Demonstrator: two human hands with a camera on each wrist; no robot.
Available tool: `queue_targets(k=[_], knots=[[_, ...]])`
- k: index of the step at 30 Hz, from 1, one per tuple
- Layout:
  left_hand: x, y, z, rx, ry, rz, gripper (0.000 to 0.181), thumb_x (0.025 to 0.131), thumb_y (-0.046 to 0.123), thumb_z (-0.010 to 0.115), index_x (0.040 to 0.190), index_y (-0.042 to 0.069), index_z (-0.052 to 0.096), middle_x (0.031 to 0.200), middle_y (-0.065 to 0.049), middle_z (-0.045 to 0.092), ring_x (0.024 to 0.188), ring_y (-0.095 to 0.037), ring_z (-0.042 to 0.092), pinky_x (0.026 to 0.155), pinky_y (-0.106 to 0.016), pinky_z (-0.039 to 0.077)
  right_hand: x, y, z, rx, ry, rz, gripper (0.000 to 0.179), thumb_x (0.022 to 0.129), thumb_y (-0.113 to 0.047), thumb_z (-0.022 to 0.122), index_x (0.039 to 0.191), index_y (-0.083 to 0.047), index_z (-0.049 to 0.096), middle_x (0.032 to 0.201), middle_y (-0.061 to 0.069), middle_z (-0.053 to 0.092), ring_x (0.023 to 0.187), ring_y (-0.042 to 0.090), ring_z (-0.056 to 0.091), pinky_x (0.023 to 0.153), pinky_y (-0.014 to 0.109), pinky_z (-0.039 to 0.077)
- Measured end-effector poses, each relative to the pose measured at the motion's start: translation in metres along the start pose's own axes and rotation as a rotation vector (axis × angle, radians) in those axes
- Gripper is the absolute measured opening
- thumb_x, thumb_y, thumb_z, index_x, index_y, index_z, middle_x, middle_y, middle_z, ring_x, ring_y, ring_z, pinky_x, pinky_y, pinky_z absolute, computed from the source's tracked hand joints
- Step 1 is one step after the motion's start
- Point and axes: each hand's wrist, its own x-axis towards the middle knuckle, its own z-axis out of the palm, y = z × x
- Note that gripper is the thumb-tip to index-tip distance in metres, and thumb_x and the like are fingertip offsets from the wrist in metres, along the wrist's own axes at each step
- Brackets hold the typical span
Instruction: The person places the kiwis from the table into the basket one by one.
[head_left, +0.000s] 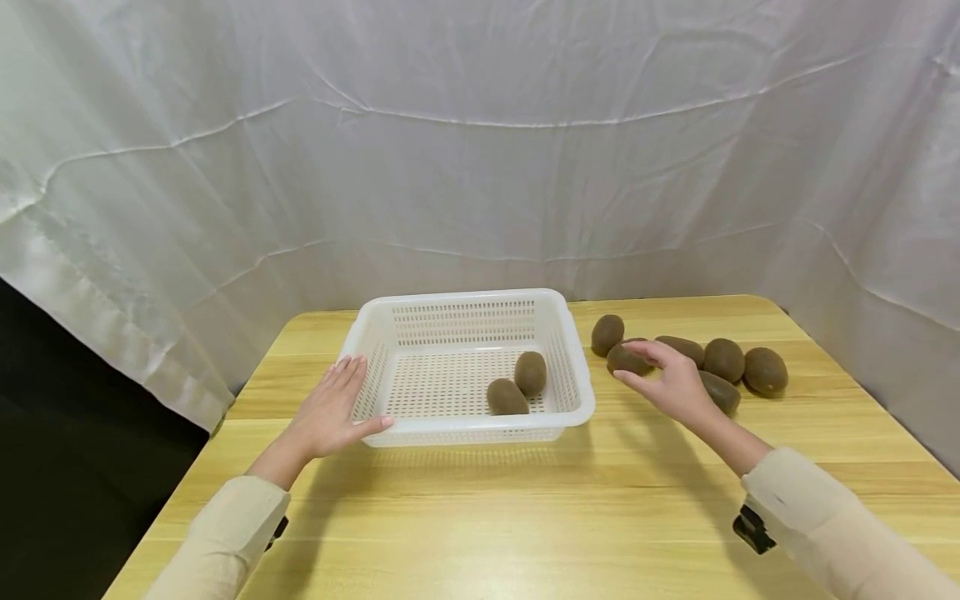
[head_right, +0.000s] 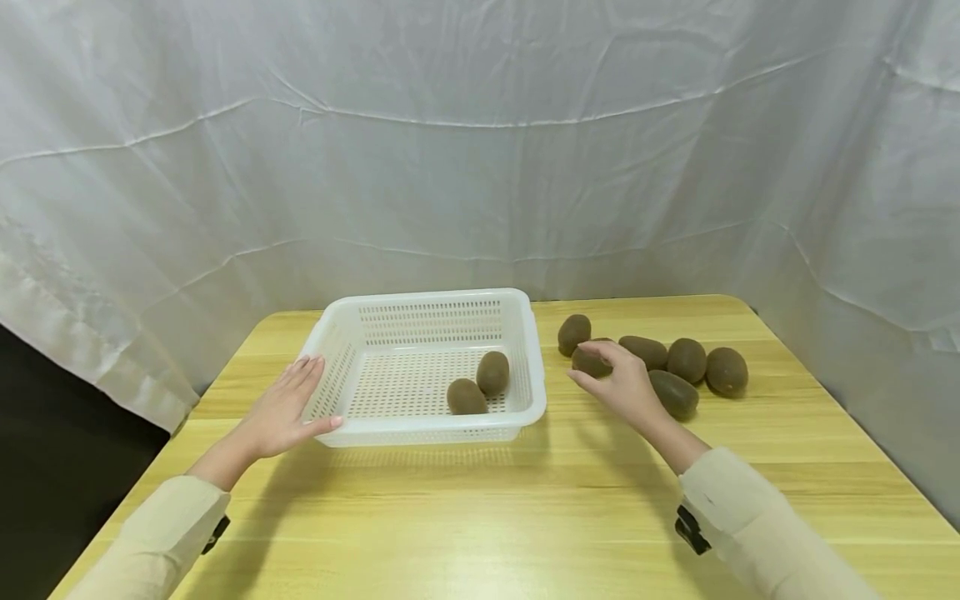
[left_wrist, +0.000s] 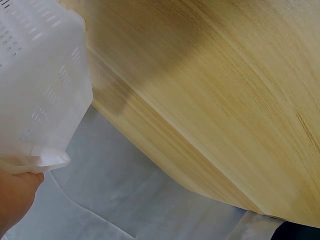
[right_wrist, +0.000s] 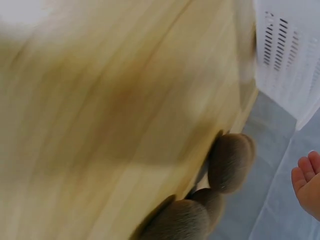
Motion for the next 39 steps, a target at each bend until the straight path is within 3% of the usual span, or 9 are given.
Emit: queue_targets(k=[10,20,39], knots=[[0.0,-0.001,0.0,0.004,-0.011,-0.007,0.097,0.082,0.056,0.054,0.141,-0.013,0.02,0.149,-0.029,0.021,0.14,-0.044,0.015,0.115,-0.054,0.015,-0.012,0.025,-0.007,-0.064,0.021,0.005,0.045,0.083,-0.017,0.069,0.119,0.006,0.057,0.119,0.027,0.058,0.109,0.042,0.055,0.087,0.052,0.047],[0.001,-0.001,0.001,0.003,-0.02,-0.013,0.097,0.082,0.056,0.054,0.142,-0.013,0.019,0.15,-0.028,0.019,0.14,-0.044,0.014,0.115,-0.053,0.014,-0.023,0.051,-0.017,-0.102,0.03,0.071,0.048,0.083,-0.024,0.07,0.119,0.005,0.057,0.12,0.027,0.059,0.11,0.043,0.052,0.089,0.056,0.043],[0.001,0.0,0.0,0.004,-0.017,-0.008,0.097,0.082,0.055,0.054,0.142,-0.013,0.02,0.15,-0.028,0.02,0.14,-0.043,0.015,0.115,-0.053,0.014,-0.033,0.08,-0.041,-0.133,0.031,0.135,0.054,0.084,-0.026,0.067,0.123,0.009,0.052,0.123,0.032,0.053,0.111,0.05,0.046,0.086,0.06,0.04]])
